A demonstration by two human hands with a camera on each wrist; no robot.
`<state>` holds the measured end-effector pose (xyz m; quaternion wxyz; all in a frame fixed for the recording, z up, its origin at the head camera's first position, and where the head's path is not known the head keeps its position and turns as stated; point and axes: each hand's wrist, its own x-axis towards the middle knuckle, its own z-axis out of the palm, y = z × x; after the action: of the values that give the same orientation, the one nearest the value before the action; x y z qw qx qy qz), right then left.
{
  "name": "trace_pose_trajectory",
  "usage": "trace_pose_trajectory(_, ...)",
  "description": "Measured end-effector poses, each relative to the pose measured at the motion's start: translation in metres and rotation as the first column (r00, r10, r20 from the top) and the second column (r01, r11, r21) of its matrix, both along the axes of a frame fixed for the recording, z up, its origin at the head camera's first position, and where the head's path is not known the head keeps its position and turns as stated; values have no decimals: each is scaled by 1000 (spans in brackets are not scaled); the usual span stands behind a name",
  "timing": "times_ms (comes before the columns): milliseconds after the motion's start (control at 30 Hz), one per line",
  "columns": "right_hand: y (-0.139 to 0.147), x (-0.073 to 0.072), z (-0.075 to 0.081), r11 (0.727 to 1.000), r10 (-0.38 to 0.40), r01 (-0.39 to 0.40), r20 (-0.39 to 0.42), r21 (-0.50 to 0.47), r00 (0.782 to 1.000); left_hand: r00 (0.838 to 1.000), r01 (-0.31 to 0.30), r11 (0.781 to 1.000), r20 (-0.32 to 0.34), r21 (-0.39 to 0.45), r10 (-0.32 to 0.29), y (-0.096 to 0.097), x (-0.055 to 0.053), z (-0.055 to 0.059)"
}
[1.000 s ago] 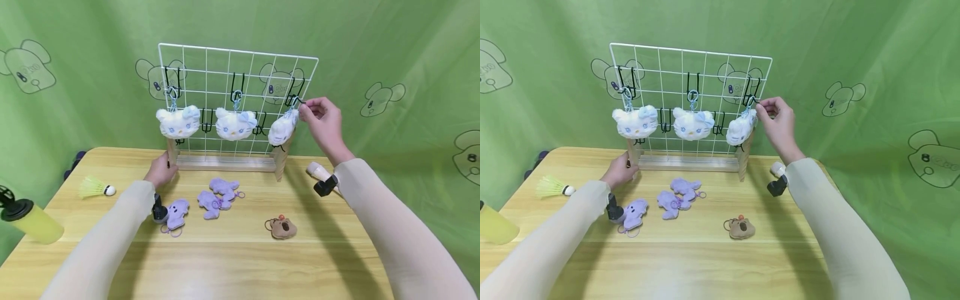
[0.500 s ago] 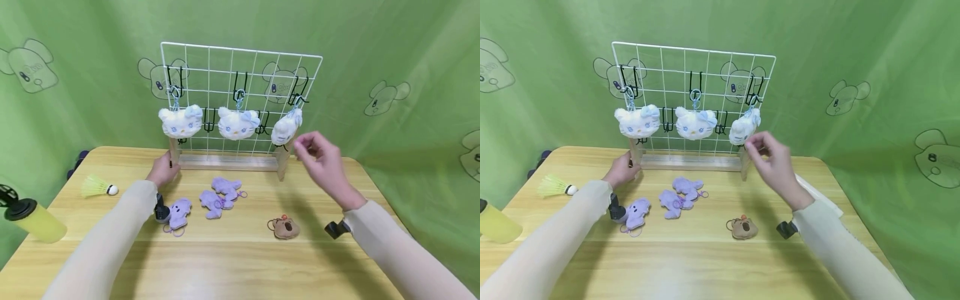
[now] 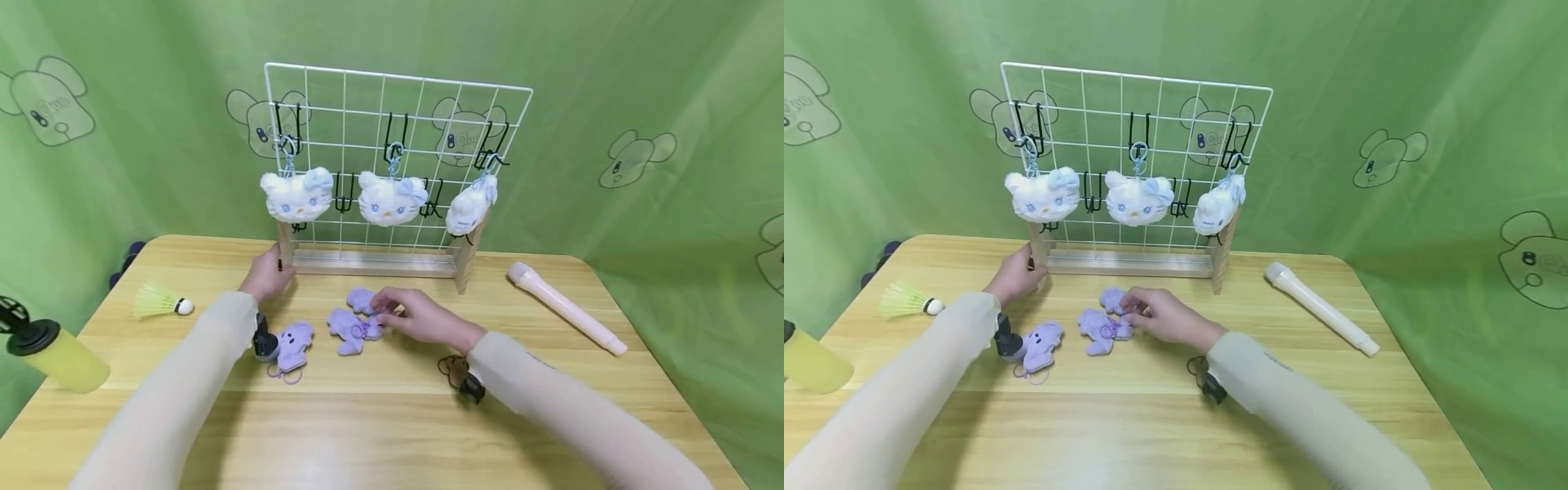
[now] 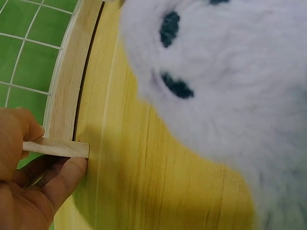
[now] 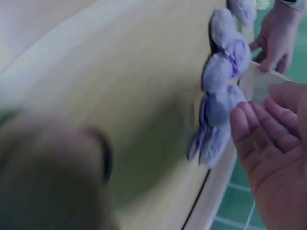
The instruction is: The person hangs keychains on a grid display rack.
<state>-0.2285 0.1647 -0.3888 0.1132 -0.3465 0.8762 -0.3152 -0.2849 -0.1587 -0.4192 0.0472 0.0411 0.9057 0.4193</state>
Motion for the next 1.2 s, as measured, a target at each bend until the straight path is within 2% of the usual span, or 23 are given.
trace_pose_trajectory(233, -28, -6, -10, 986, 82, -87, 43, 142, 996, 1000, 1, 1000, -17, -8, -1, 0, 1, 3)
trace_pose_trajectory(400, -33, -8, -12, 979, 88, -97, 61, 180, 994, 1000, -6, 1000, -2, 3, 6, 1, 2, 3)
trace_pose_trajectory(600, -31, -8, -13, 983, 97, -104, 52, 148, 994, 1000, -5, 1000, 3, 1, 5, 0, 0, 0)
trace_pose_trajectory(867, -22, -2, -15, 992, 54, -56, 19, 113, 998, 1000, -9, 1000, 11, 2, 9, 0, 0, 0)
trace_pose_trajectory(933, -18, 0, -14, 993, 42, -45, 35, 107, 999, 1000, -8, 1000, 14, 3, 8, 0, 0, 0)
trace_pose_trajectory(1100, -11, 3, -9, 999, 30, -31, 104, 8, 994, 1000, -9, 1000, 15, 3, 9, 2, 1, 2)
trace_pose_trajectory(1200, -9, 4, -2, 998, 41, -37, 96, -46, 995, 1000, -10, 1000, 11, -2, 10, 2, 1, 3)
